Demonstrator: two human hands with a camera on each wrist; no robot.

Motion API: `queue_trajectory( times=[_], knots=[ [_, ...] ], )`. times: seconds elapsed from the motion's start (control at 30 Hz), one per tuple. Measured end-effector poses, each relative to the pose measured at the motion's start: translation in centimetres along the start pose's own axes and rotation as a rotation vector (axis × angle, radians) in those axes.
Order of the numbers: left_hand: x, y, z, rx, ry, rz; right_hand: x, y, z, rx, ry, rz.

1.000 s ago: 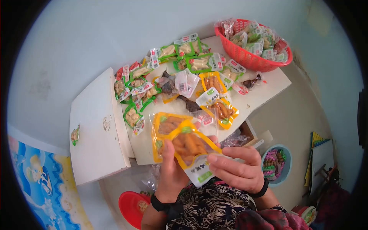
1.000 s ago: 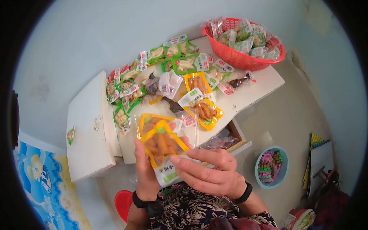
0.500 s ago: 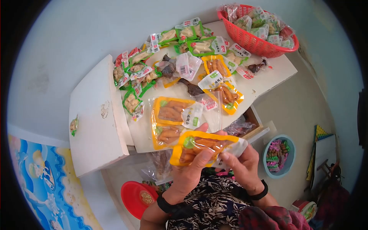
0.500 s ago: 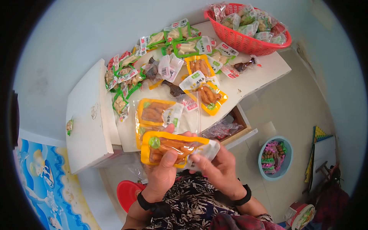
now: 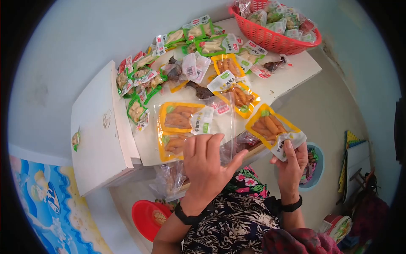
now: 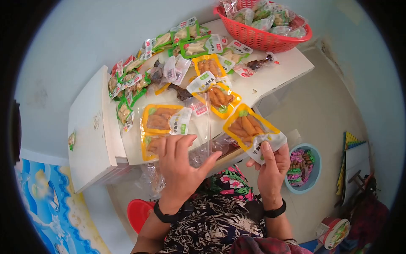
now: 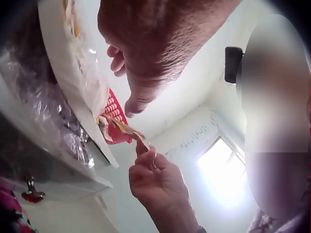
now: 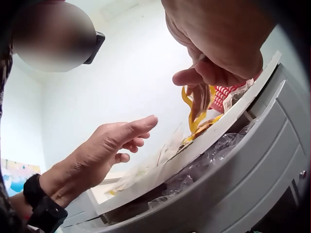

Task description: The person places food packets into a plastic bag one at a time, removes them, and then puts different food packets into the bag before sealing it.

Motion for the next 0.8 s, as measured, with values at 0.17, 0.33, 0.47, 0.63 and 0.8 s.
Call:
queue_trajectory(
  times=[0.17, 0.33, 0.47, 0.63, 0.8],
  knots=[
    [2.6, -0.3, 0.3, -0.039, -0.134, 0.148, -0.6, -0.6, -0.9, 0.041, 0.205, 0.068],
    [3.3, 0.3, 1.5, -0.042, -0.020, 0.106, -1.0, -0.6, -0.9, 0.056, 0.120, 0.050],
    [2.6, 0.5, 2.6, -0.149, 0.210, 0.090, -1.2, -1.0, -0.6, 0.058, 0.008, 0.092],
    [2.0, 0.6, 3.3, -0.205, 0.324, 0.148, -0.4, -0.5, -0.8, 0.108, -0.074, 0.079],
    [1.3, 0.7, 2.7, -0.158, 0.269, 0.049, 1.4, 0.2, -0.2, 0.132, -0.132, 0.140]
  ],
)
Point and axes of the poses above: each hand's wrist, its own y-axis away from the middle knuckle, its own x-axis out of the palm, z = x × y, the point moved 4 cm from there along -y, towards the middle knuckle
